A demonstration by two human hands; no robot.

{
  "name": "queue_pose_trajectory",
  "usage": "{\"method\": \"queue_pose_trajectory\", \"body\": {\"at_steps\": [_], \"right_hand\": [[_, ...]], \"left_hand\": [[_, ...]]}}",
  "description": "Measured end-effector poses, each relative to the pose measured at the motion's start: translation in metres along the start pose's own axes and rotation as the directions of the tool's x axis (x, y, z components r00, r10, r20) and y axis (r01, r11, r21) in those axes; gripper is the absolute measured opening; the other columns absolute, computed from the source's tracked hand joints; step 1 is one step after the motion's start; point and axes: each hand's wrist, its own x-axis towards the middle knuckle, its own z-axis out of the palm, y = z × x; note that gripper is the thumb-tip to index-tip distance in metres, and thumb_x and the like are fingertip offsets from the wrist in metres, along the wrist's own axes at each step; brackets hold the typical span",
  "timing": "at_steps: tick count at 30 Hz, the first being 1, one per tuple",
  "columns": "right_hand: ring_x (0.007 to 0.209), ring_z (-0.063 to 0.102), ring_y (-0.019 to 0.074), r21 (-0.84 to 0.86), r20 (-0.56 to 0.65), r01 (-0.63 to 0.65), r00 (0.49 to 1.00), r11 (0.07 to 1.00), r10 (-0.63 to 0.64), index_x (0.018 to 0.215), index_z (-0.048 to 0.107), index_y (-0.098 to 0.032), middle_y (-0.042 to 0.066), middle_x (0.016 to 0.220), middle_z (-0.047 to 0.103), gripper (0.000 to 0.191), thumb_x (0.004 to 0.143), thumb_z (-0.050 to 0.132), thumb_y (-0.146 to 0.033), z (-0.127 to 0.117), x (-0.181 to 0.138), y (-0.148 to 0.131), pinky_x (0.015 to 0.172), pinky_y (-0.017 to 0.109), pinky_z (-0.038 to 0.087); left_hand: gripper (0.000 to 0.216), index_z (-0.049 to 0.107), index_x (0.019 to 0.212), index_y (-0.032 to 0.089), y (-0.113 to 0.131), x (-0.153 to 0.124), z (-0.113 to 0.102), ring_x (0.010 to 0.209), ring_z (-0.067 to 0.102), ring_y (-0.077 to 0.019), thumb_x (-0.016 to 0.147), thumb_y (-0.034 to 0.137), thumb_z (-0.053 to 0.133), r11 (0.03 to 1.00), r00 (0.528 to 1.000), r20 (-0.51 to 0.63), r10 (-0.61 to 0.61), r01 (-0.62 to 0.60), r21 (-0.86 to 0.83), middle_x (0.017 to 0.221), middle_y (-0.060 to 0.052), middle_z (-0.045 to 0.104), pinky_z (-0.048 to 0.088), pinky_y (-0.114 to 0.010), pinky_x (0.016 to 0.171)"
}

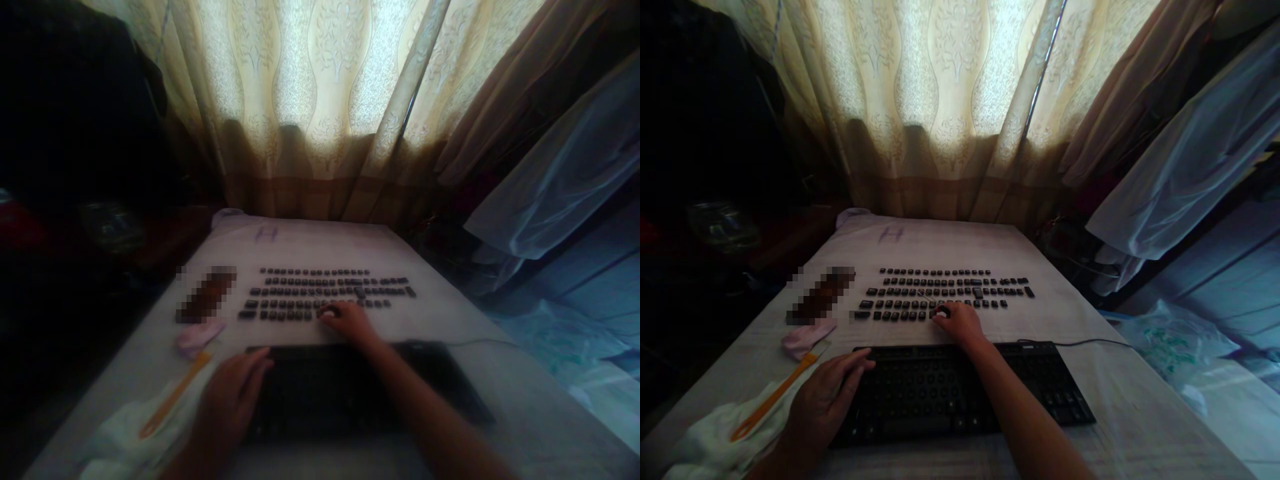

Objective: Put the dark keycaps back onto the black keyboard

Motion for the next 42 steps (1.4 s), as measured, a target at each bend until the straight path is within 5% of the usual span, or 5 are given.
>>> {"method": "queue_pose_trajectory", "body": {"at_steps": [15, 25, 31, 35, 42], "right_hand": [[0.091, 0.069, 0.0235, -0.084, 0.039, -0.038, 0.998, 0.996, 0.042, 0.099, 0.077, -0.026, 0.006, 0.098, 0.077, 0.024, 0.079, 0.066, -0.035, 0.017, 0.013, 0.004, 0.075, 0.028, 0.047], [0.09, 0.069, 0.0263, 0.089, -0.041, 0.01, 0.999, 0.996, -0.007, 0.094, 0.077, -0.02, 0.01, 0.094, 0.076, 0.023, 0.078, 0.068, -0.033, 0.004, 0.005, 0.005, 0.077, 0.033, 0.049], [0.059, 0.062, 0.0185, 0.369, -0.185, -0.002, 0.98, 0.929, 0.075, 0.091, 0.072, -0.015, 0.005, 0.065, 0.067, 0.047, 0.092, 0.04, -0.049, -0.035, -0.025, 0.017, 0.056, 0.029, 0.047], [0.066, 0.063, 0.018, 0.739, -0.244, 0.033, 0.944, 0.673, 0.221, 0.083, 0.069, -0.017, 0.005, 0.073, 0.067, 0.049, 0.086, 0.046, -0.06, -0.05, -0.063, 0.034, 0.061, 0.028, 0.05], [0.054, 0.049, 0.0146, 0.573, -0.155, -0.014, 0.98, 0.819, 0.126, 0.068, 0.063, -0.019, -0.001, 0.056, 0.049, 0.053, 0.092, 0.031, -0.055, -0.039, -0.105, 0.045, 0.052, 0.026, 0.041]], "left_hand": [[0.025, 0.067, 0.104, 0.022, -0.012, -0.003, 0.005, 0.079, 0.071, -0.0176, 0.097, 0.037, 0.048, 0.999, 1.0, 0.009, 0.004, -0.004, 0.037, 0.085, -0.003, 0.076, 0.057, -0.028, 0.075], [0.024, 0.067, 0.106, 0.023, -0.014, -0.005, 0.004, 0.083, 0.072, -0.0185, 0.095, 0.035, 0.05, 0.999, 0.999, 0.036, -0.027, 0.025, 0.033, 0.088, -0.002, 0.076, 0.057, -0.03, 0.077], [0.026, 0.068, 0.102, 0.023, -0.017, -0.004, 0.005, 0.082, 0.072, -0.0188, 0.096, 0.038, 0.048, 0.998, 0.998, 0.045, -0.048, 0.047, 0.029, 0.088, -0.002, 0.077, 0.057, -0.03, 0.076], [0.027, 0.068, 0.101, 0.023, -0.023, -0.004, 0.007, 0.088, 0.071, -0.0207, 0.094, 0.039, 0.047, 0.993, 0.99, 0.081, -0.119, 0.118, 0.021, 0.094, -0.004, 0.076, 0.055, -0.034, 0.083], [0.032, 0.066, 0.108, 0.022, -0.028, -0.004, 0.008, 0.099, 0.068, -0.0237, 0.091, 0.041, 0.047, 0.968, 0.956, 0.152, -0.249, 0.246, 0.041, 0.105, -0.007, 0.073, 0.052, -0.04, 0.092]]}}
